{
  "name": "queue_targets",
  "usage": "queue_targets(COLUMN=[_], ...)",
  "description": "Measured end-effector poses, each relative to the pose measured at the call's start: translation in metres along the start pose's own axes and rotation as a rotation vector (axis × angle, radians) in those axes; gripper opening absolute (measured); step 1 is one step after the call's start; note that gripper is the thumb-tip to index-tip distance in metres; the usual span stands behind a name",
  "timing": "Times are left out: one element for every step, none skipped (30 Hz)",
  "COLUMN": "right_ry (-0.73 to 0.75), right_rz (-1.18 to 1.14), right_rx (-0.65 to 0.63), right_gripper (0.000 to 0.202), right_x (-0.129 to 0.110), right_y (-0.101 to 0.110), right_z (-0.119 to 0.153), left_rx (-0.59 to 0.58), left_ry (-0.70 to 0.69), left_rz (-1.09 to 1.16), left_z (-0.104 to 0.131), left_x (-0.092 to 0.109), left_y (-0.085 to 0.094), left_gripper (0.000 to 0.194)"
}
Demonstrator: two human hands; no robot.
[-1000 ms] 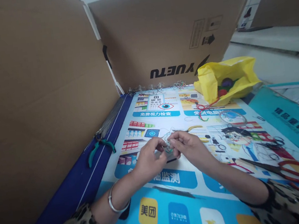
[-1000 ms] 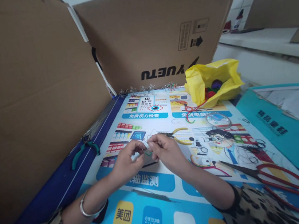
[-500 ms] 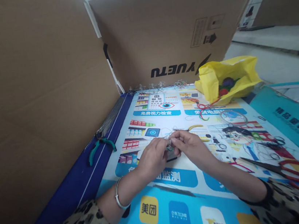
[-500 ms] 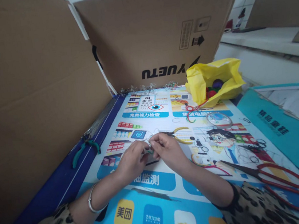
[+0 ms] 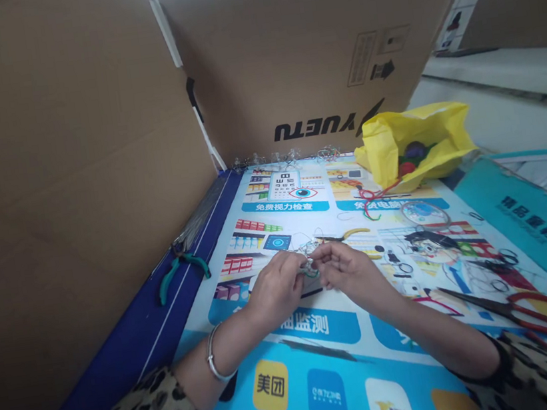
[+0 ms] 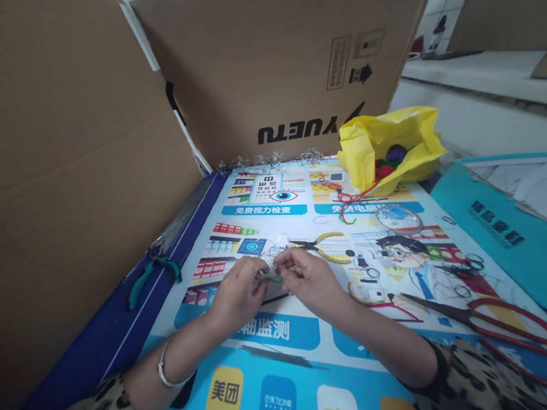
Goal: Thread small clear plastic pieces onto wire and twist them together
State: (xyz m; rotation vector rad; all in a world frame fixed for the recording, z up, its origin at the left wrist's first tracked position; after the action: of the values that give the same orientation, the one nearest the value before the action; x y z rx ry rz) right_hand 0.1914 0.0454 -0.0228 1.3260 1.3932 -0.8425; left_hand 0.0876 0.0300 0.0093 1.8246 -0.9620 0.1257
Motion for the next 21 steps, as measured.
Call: queue_targets(right_ry=[0.013, 0.026, 0.037, 0.045, 0.051, 0.056, 0.061, 0.069, 0.079, 0.092, 0.104, 0.118, 0.134, 0.158, 0.196, 0.252, 0.324, 0.405, 0.484, 0.552, 0.602], right_rz=[0.007, 0.018, 0.037, 0.063, 0.096, 0.132, 0.166, 0.197, 0.22, 0.239, 0.26, 0.288, 0.33, 0.385, 0.449, 0.513, 0.573, 0.632, 0.696, 0.775, 0.871], right_rx=[-0.009, -0.018, -0.026, -0.034, -0.04, -0.048, -0.052, -0.05, -0.043, -0.028, -0.006, 0.018, 0.04, 0.05, 0.042, 0.015, -0.028, -0.083, -0.144, -0.202, -0.256], right_gripper=[0.016, 0.017, 0.018, 0.019, 0.019, 0.019, 0.019, 0.02, 0.02, 0.019, 0.017, 0.016, 0.014, 0.011, 0.009, 0.008, 0.008, 0.01, 0.013, 0.015, 0.017], right_x=[0.002, 0.003, 0.005, 0.006, 0.007, 0.008, 0.008, 0.008, 0.006, 0.004, 0.002, 0.0, -0.003, -0.006, -0.01, -0.015, -0.021, -0.026, -0.03, -0.033, -0.033], right_y=[0.0, 0.001, 0.001, 0.001, 0.002, 0.001, 0.002, 0.002, 0.003, 0.006, 0.009, 0.013, 0.017, 0.02, 0.021, 0.02, 0.016, 0.009, 0.002, -0.006, -0.013], right_z=[0.001, 0.001, 0.002, 0.003, 0.003, 0.004, 0.005, 0.005, 0.005, 0.006, 0.006, 0.006, 0.007, 0.007, 0.008, 0.009, 0.01, 0.013, 0.016, 0.02, 0.024], left_rx=[0.0, 0.0, -0.001, -0.001, 0.001, 0.003, 0.005, 0.008, 0.01, 0.013, 0.015, 0.02, 0.025, 0.03, 0.036, 0.04, 0.041, 0.039, 0.037, 0.038, 0.039], left_ry=[0.002, 0.002, 0.001, -0.004, -0.011, -0.018, -0.025, -0.029, -0.03, -0.029, -0.027, -0.026, -0.026, -0.027, -0.027, -0.024, -0.019, -0.013, -0.007, 0.002, 0.012], left_rz=[-0.005, -0.012, -0.018, -0.023, -0.027, -0.03, -0.031, -0.031, -0.031, -0.031, -0.032, -0.033, -0.034, -0.034, -0.033, -0.034, -0.035, -0.039, -0.042, -0.046, -0.049], left_z=[0.0, 0.0, 0.001, 0.001, 0.001, 0.002, 0.002, 0.002, 0.002, 0.002, 0.002, 0.002, 0.001, 0.001, 0.001, 0.001, 0.001, 0.001, 0.001, 0.001, 0.0], left_x=[-0.001, -0.001, -0.001, -0.001, 0.0, 0.0, 0.001, 0.001, 0.002, 0.001, 0.001, 0.001, 0.0, 0.0, -0.001, -0.002, -0.003, -0.004, -0.005, -0.007, -0.008], left_y=[0.0, -0.001, -0.001, -0.002, -0.002, -0.001, -0.001, -0.001, 0.0, 0.0, 0.0, 0.001, 0.001, 0.002, 0.002, 0.002, 0.002, 0.002, 0.001, 0.001, 0.0], left_gripper=[0.028, 0.029, 0.029, 0.029, 0.028, 0.028, 0.027, 0.026, 0.025, 0.025, 0.024, 0.024, 0.024, 0.024, 0.024, 0.024, 0.024, 0.024, 0.024, 0.023, 0.022])
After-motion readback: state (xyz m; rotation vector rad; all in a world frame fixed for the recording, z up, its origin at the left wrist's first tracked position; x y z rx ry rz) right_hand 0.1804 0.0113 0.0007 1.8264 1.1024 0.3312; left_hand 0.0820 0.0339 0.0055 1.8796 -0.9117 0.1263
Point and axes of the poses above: each hand's wrist, its own z-axis away from the middle knuckle, its own y-axis out of the back of the hand, x = y × z, the point moved 10 cm from there along -z, towards the middle knuckle, and after that the axes turned 14 degrees about y, right-handed, at the moved point
